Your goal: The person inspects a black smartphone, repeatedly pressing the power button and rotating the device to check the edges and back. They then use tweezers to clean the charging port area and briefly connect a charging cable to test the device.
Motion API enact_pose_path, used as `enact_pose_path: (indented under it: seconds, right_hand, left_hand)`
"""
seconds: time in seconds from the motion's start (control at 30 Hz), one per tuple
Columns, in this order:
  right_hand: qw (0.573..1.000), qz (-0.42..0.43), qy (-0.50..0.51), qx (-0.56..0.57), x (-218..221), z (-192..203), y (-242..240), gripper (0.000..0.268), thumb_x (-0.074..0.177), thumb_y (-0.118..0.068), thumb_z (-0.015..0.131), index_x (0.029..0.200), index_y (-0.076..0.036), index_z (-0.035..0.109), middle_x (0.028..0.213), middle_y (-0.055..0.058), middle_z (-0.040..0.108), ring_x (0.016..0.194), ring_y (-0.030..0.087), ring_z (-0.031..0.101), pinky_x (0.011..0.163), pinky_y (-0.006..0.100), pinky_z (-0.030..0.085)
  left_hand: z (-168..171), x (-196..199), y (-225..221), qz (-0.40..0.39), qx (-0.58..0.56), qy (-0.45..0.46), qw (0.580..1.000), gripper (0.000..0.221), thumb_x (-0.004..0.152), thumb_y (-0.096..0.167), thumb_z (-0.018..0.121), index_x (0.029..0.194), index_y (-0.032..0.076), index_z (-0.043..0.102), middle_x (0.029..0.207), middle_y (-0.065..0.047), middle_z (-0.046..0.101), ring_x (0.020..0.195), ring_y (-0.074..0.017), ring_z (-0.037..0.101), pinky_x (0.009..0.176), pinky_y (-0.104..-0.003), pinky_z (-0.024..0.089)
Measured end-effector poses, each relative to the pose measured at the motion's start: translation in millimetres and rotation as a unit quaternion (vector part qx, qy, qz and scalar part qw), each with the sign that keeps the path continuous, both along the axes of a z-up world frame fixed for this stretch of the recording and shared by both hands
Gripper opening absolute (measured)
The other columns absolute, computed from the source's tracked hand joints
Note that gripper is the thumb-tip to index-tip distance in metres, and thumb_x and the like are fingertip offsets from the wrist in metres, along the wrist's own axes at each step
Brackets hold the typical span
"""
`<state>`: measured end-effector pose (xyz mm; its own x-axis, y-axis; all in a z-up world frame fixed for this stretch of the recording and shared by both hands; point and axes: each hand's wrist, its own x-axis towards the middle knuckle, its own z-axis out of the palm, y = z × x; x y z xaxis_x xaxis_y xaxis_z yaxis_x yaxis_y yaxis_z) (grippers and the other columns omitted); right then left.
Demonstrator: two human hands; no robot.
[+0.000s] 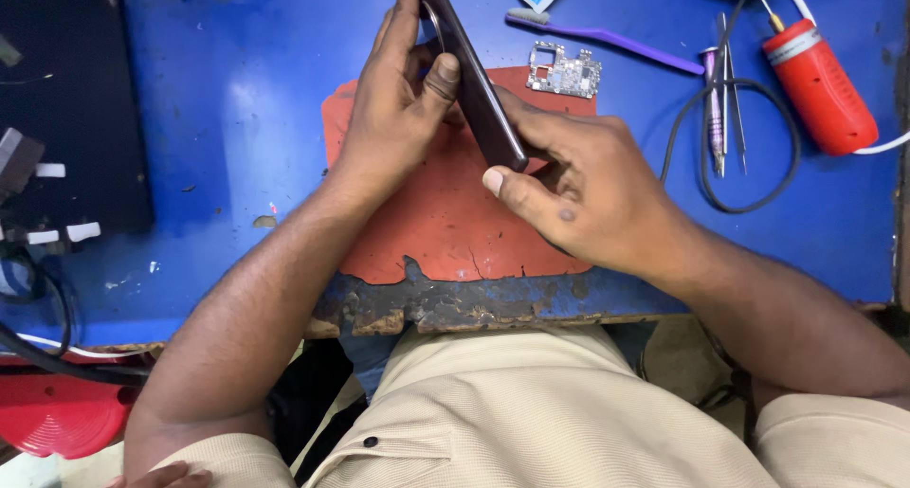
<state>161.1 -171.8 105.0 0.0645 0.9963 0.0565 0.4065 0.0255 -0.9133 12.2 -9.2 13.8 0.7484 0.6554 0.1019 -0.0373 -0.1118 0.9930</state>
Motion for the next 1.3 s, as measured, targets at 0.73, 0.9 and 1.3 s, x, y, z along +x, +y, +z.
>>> enact_pose_path:
  seconds: [0.73,0.9,1.3]
  right_hand:
    - [0.999,0.005,-0.053,-0.001,-14,-18,7,0.091,0.085,-0.001,0.071,0.162,-0.004,0.022,0.133,0.017,0.069,0.061,0.010,0.060,0.057,0.026,0.049]
    - [0.999,0.012,-0.049,0.004,-14,-20,5,0.093,0.087,0.000,0.071,0.165,-0.004,0.021,0.118,0.013,0.074,0.060,0.008,0.059,0.059,0.025,0.050]
    - [0.997,0.023,0.007,0.078,-12,-15,8,0.080,0.096,0.002,0.067,0.161,-0.001,0.021,0.145,0.022,0.059,0.133,0.024,0.061,0.111,0.033,0.049]
  left_hand:
    - [-21,-4,-2,-0.050,-0.025,-0.066,0.996,0.090,0.109,0.019,0.074,0.168,0.010,0.006,0.169,-0.011,0.037,0.127,-0.0146,0.060,0.113,-0.030,0.059]
    - [-25,-5,-1,-0.055,-0.051,-0.075,0.994,0.097,0.106,0.025,0.079,0.167,0.009,0.006,0.167,-0.012,0.038,0.130,-0.0187,0.063,0.115,-0.032,0.058]
    - [-13,-2,-1,-0.046,-0.081,-0.067,0.993,0.086,0.109,-0.003,0.066,0.171,0.016,0.010,0.170,-0.019,0.032,0.136,-0.0253,0.063,0.108,-0.034,0.061]
